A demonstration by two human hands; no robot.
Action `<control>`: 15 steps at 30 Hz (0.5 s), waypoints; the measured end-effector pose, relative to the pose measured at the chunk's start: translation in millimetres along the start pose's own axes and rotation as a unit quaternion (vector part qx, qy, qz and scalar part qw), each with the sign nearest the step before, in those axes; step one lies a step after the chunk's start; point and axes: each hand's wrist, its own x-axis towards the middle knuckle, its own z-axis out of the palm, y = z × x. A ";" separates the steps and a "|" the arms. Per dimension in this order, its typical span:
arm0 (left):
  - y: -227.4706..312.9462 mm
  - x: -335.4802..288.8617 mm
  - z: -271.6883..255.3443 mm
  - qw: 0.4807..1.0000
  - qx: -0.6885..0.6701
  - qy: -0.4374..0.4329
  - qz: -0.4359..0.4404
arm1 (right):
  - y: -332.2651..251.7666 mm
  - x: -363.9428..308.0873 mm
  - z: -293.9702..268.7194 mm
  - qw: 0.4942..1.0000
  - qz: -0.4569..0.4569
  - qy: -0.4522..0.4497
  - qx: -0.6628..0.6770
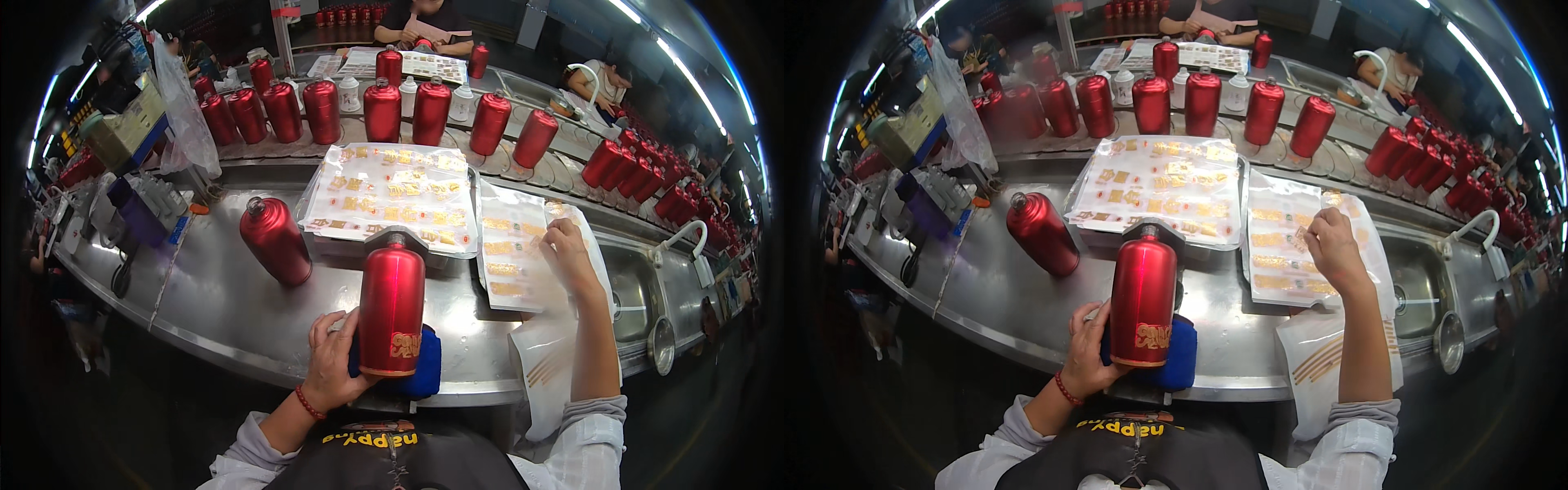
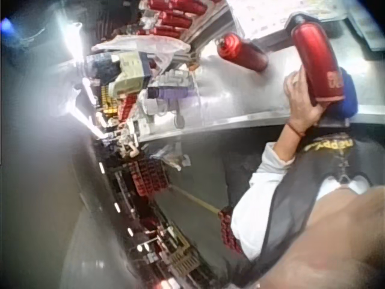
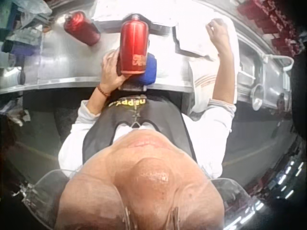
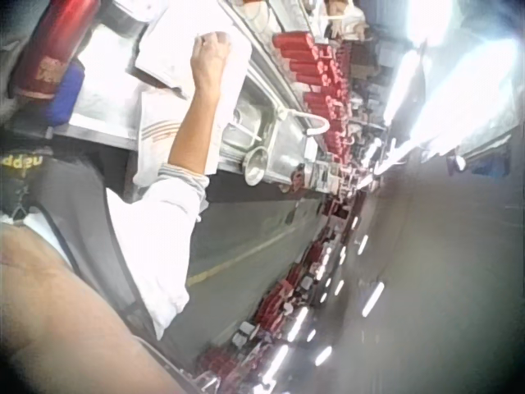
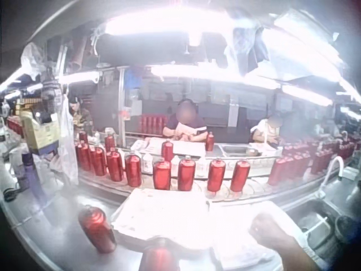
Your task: The person applies gold decorative stickers to red cylindrical containers. They peel each sticker from a sheet, position it on the container, and smooth it with a small tool and a green pad. The person repeats this process on multiple containers, handling them one at a time.
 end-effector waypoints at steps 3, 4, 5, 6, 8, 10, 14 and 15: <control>-2.1 2.3 -4.0 0.999 0.026 0.018 0.018 | -50.4 4.8 -13.7 0.996 -0.059 -0.005 0.068; -0.8 0.2 -4.2 0.999 0.031 0.025 0.016 | -66.2 6.1 -16.0 0.995 -0.078 -0.011 0.067; -0.1 2.8 -2.8 0.999 0.034 0.036 0.017 | -80.4 9.3 -20.6 0.993 -0.098 -0.015 0.061; 1.8 5.0 -2.1 0.998 0.032 0.042 0.023 | -92.9 9.1 -24.9 0.992 -0.101 -0.032 0.070; 2.0 6.7 -2.6 0.997 0.044 0.049 0.040 | -118.0 9.3 -32.2 0.987 -0.118 -0.046 0.094; 4.2 8.4 -4.1 0.998 0.038 0.050 0.028 | -141.1 11.6 -33.2 0.981 -0.144 -0.061 0.116; 2.2 9.8 -4.3 0.999 0.019 0.027 0.005 | -185.6 21.1 -49.6 0.954 -0.189 -0.118 0.201; 1.3 10.0 -5.0 1.000 0.015 0.022 0.003 | -194.1 25.0 -49.5 0.942 -0.202 -0.132 0.232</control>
